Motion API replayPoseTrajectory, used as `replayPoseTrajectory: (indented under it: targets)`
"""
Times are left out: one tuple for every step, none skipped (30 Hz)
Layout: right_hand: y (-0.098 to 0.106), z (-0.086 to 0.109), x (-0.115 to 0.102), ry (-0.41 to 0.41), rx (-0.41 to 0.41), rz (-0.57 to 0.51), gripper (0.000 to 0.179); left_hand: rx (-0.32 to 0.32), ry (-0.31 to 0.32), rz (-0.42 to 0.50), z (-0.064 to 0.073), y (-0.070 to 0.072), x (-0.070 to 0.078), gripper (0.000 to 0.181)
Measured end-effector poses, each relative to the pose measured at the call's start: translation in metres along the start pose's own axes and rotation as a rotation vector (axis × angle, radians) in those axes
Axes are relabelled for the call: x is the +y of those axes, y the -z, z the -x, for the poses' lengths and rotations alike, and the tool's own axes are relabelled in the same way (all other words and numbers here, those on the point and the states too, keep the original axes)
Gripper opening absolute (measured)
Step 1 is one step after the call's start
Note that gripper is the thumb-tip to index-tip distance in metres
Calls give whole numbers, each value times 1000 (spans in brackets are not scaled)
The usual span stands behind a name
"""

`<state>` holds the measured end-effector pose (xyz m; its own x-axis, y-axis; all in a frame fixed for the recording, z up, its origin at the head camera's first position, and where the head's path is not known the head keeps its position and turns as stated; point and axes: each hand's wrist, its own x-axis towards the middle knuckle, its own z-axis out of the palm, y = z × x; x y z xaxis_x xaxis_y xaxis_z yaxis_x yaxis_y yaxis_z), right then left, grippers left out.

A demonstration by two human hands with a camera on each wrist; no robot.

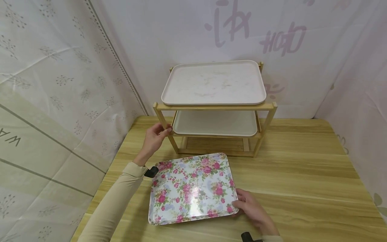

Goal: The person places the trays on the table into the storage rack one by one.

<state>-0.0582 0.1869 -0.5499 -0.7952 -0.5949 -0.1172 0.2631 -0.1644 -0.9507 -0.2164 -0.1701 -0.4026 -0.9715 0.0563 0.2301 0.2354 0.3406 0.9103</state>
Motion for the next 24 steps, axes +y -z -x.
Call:
replayPoseTrajectory:
  targets:
    - [2, 2, 0, 7, 1, 0, 57, 0, 2, 3, 0, 0, 0, 20]
    - [3, 3, -1, 14, 2, -2, 57, 0, 3, 5, -1, 0, 0, 21]
    - [4, 5, -1, 19, 1, -4, 56, 0, 5, 8, -1, 0, 0, 20]
    - [6, 7, -1, 25, 0, -8, 56, 0, 9, 10, -1, 0, 0, 21]
    - [7, 8, -2, 30, -1, -13, 57, -2, 13, 14, -1, 0, 0, 20]
    - [9, 10, -2, 34, -1, -15, 57, -5, 16, 16, -1, 0, 0, 20]
    - [10, 11, -2, 37, -1, -21, 58, -6, 18, 16, -1, 0, 1, 20]
    - [11, 13, -2, 38, -1, -25, 58, -8, 19, 17, -1, 1, 1, 20]
    - [13, 14, -2, 40, 0, -29, 59, -11, 19, 17, -1, 1, 1, 20]
    - [14, 15, -2, 43, 1, -32, 59, -13, 18, 16, -1, 1, 1, 20]
    - [15, 17, -2, 44, 3, -34, 59, -14, 18, 16, -1, 1, 1, 20]
    - [17, 18, -2, 44, 6, -35, 59, -14, 17, 13, -1, 1, 1, 20]
    - [18, 19, -2, 43, 9, -36, 58, -12, 17, 10, -1, 1, 1, 20]
    - [19, 20, -3, 43, 12, -37, 58, -11, 17, 5, -1, 1, 1, 20]
    - [20, 21, -3, 41, 15, -37, 59, -11, 17, 0, -1, 1, 1, 20]
    - [21, 22, -3, 40, 18, -38, 59, -9, 18, -3, 0, 1, 1, 20]
    - [23, 23, -3, 37, 22, -39, 59, -9, 19, -5, 0, 1, 1, 20]
    - [24, 25, -4, 35, 27, -41, 59, -10, 19, -6, 0, 1, 1, 20]
    - [25, 25, -4, 33, 30, -42, 58, -11, 19, -7, 0, 1, 1, 20]
    - [26, 26, -4, 32, 35, -44, 58, -13, 19, -5, 0, 1, 1, 20]
    - [27, 27, -4, 33, 38, -48, 57, -14, 20, -3, 0, 1, 1, 20]
    - [28, 28, -4, 34, 41, -51, 56, -15, 22, 0, -1, 1, 1, 20]
    - [29, 28, -4, 37, 43, -55, 55, -16, 21, 3, -1, 1, 1, 20]
    - [30, 29, -4, 42, 45, -56, 54, -17, 21, 8, -1, 1, 1, 20]
